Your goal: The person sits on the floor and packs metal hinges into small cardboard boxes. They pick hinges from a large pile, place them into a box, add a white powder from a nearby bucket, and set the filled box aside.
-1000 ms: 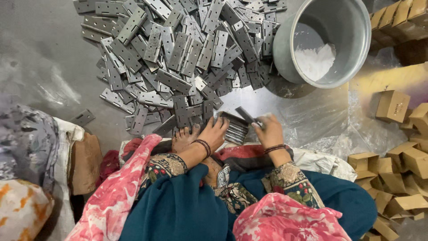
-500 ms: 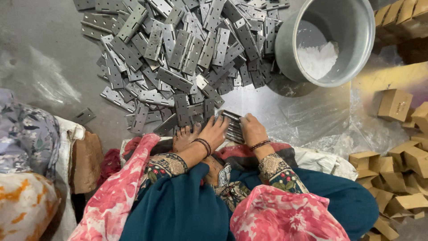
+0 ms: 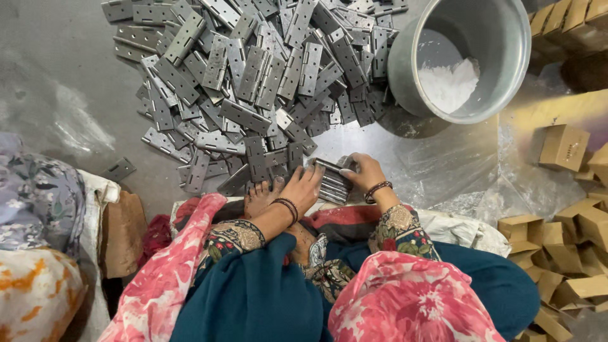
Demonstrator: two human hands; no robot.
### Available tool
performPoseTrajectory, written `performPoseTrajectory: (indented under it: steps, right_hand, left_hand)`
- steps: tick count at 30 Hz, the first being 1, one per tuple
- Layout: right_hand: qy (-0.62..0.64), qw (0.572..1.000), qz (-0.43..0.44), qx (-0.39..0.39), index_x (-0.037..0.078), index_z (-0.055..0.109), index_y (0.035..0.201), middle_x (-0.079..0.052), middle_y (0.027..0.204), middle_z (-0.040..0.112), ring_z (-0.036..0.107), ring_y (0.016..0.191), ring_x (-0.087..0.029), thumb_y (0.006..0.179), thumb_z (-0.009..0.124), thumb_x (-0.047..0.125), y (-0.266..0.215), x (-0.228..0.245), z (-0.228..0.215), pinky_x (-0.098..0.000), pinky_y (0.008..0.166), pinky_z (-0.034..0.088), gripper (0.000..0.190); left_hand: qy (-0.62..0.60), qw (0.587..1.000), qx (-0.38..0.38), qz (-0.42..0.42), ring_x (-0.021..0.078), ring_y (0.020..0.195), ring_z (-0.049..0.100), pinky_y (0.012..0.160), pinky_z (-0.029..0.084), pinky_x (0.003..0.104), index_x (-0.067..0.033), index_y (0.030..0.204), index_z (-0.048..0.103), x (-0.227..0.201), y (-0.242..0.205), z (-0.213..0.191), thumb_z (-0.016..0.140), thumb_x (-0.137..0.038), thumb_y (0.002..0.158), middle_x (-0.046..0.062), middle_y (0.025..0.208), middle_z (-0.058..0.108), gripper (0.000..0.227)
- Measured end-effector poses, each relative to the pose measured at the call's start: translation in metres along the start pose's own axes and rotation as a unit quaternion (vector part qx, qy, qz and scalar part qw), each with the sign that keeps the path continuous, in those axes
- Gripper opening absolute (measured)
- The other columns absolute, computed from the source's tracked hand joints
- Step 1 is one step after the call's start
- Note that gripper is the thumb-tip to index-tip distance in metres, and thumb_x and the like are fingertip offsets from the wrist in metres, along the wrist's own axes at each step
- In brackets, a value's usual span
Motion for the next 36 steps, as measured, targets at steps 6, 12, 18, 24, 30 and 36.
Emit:
performPoseTrajectory:
  steps: [6,12,18,24,30,36]
  right_hand:
    - [0.076,0.987,0.067,-0.124,0.006,0.073,0.104,-0.015,0.099,0.071,0.069,0.090,-0.034,0.088,0.077,0.029,0.031,-0.024,-0.050,-0.0417,0.080,0.054,0.028]
    - [-0.126,0.973,-0.029,-0.190,0.004,0.054,0.126,-0.022,0.122,0.057,0.056,0.115,-0.043,0.083,0.083,0.023,0.073,0.017,-0.063,-0.0501,0.093,0.050,0.055]
    - [-0.116,0.976,0.038,-0.181,0.006,0.048,0.129,-0.023,0.127,0.055,0.058,0.113,-0.046,0.082,0.084,0.020,0.077,0.017,-0.061,-0.0504,0.093,0.051,0.061]
    - [-0.132,0.976,0.102,-0.139,0.004,0.051,0.127,-0.023,0.131,0.055,0.061,0.112,-0.046,0.078,0.085,0.022,0.060,-0.033,-0.059,-0.0515,0.091,0.052,0.062]
    - [-0.073,0.979,0.164,-0.098,0.002,0.066,0.113,-0.021,0.106,0.070,0.069,0.099,-0.038,0.067,0.092,0.028,0.001,-0.086,-0.049,-0.0441,0.086,0.055,0.059]
    - [0.004,0.983,0.122,-0.136,0.009,0.073,0.111,-0.015,0.098,0.075,0.074,0.088,-0.032,0.080,0.081,0.027,-0.070,-0.035,-0.066,-0.0409,0.077,0.057,0.037]
  left_hand:
    - [-0.038,0.999,0.008,0.007,0.0379,0.139,0.045,0.117,0.038,0.049,0.0096,0.131,0.057,-0.003,-0.006,0.019,0.053,-0.016,0.096,0.022,0.150,0.047,0.044]
    - [-0.012,1.000,-0.027,0.003,0.0355,0.136,0.044,0.110,0.039,0.058,0.0104,0.138,0.054,-0.002,-0.005,0.004,0.054,-0.019,0.093,0.021,0.148,0.046,0.054]
    - [0.022,0.997,0.071,0.020,0.0378,0.142,0.037,0.105,0.036,0.071,0.0005,0.130,0.066,0.000,-0.005,-0.007,0.054,-0.022,0.095,0.019,0.158,0.037,0.044]
    - [0.030,0.997,0.075,0.014,0.0401,0.142,0.034,0.102,0.032,0.079,-0.0039,0.125,0.070,0.000,-0.001,-0.023,0.055,-0.024,0.093,0.017,0.156,0.034,0.041]
    - [0.078,0.993,0.090,0.000,0.0402,0.138,0.035,0.098,0.034,0.079,-0.0007,0.146,0.052,0.001,-0.002,-0.013,0.054,-0.023,0.091,0.017,0.157,0.032,0.059]
    - [0.040,0.998,0.017,-0.036,0.0390,0.135,0.037,0.097,0.034,0.081,-0.0017,0.151,0.050,0.007,0.000,-0.013,0.054,-0.023,0.092,0.015,0.154,0.034,0.063]
Point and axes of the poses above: each hand's wrist, its own y-axis towards the middle knuckle, its own z-axis out of the palm, x = y × z, the point moved 7 cm from there along y, towards the middle knuckle
